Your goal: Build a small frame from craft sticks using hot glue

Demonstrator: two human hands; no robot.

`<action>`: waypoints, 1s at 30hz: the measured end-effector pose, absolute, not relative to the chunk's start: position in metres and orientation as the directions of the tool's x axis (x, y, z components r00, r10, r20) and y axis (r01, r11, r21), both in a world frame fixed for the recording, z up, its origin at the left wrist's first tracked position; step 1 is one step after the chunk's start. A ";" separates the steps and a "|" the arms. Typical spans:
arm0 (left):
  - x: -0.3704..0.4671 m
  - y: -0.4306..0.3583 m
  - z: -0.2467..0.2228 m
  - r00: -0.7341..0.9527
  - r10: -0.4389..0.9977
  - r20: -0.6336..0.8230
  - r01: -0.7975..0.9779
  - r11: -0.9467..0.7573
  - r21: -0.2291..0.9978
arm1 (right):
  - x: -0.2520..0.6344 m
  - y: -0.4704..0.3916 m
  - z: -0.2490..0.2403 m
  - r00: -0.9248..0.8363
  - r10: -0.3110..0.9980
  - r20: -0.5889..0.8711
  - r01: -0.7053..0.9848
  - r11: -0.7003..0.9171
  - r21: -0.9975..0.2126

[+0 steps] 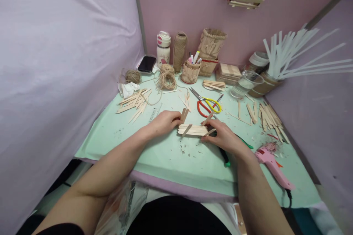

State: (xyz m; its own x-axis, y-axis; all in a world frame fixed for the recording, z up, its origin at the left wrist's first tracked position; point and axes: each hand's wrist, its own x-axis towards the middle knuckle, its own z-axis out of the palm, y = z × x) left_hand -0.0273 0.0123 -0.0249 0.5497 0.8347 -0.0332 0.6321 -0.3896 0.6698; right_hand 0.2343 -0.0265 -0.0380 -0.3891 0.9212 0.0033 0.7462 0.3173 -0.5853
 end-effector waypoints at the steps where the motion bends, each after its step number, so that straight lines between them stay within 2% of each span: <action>1: -0.028 0.012 -0.024 0.558 0.829 -0.041 0.629 -0.390 0.672 | 0.234 -0.027 -0.038 -0.388 0.922 0.001 0.747 0.315 -0.586; 8: -0.031 0.011 -0.018 0.578 0.812 -0.076 0.622 -0.379 0.686 | 0.234 -0.027 -0.036 -0.386 0.922 0.016 0.746 0.322 -0.582; 30: -0.031 0.013 -0.022 0.581 0.812 -0.056 0.624 -0.399 0.672 | 0.235 -0.026 -0.039 -0.398 0.917 -0.002 0.741 0.321 -0.590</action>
